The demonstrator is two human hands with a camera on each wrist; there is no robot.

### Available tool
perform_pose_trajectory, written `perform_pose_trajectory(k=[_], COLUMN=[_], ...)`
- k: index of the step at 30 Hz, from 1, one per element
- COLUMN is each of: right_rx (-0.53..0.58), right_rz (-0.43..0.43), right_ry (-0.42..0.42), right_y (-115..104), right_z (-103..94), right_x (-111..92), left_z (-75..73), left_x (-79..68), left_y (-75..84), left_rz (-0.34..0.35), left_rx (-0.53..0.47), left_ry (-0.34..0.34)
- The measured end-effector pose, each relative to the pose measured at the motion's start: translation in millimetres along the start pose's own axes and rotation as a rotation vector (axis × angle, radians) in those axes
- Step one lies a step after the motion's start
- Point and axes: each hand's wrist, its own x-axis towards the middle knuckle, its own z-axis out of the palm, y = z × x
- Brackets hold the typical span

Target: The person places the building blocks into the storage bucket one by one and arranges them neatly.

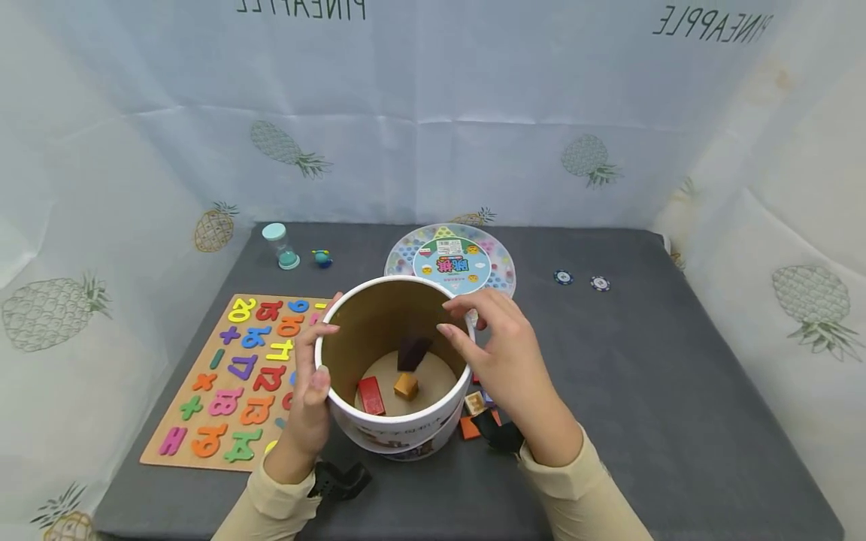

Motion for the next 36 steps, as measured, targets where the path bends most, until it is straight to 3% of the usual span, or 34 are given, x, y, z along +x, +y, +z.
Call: perform_pose_trajectory(k=[4,6,8,13,15,17,23,26,28,32,36], right_rx=[-0.022,-0.071,-0.148,-0.327,-0.34,-0.333,-0.334,-0.318,-0.296,-0.21,0.026], right_rz=[0.053,0.125,0.223,0.484,0.572,0.635,0.646,0.609,0.571,0.403,0.112], right_ry=[0.035,-0.004,-0.12,-0.511,-0.587,-0.605,-0.538,-0.509,-0.443,-0.201,0.026], right_y=[14,26,43,87,101,110,117,112,102,63,16], right_z=[-12.5,-22.7,-32.5,-41.5,-37.8,-33.2,-28.9,-33.3,-36.9,-42.8,-39.1], right_x=[-17,-31,-48,-95,-113,-126,-138,-132,-122,-86,-47], left_z=[1.0,0.8,0.1,-1.7,-2.3,-2.9,-2.5,-2.1,-2.2,-2.6,-2.2], left_x=[-0.6,-0.3,0.2,1.0,1.4,2.2,3.7,2.4,1.5,1.0,1.5], left_y=[-0.7,0.2,1.0,3.2,3.5,3.0,-0.3,-1.9,-2.4,-2.4,-1.9], left_rz=[0.006,0.012,0.024,0.045,0.047,0.045,0.046,0.04,0.038,0.037,0.04], left_rx=[0.015,0.026,0.038,0.057,0.064,0.07,0.068,0.059,0.057,0.061,0.041], left_ry=[-0.005,-0.002,0.005,0.012,0.012,0.011,0.005,0.001,0.002,0.006,-0.002])
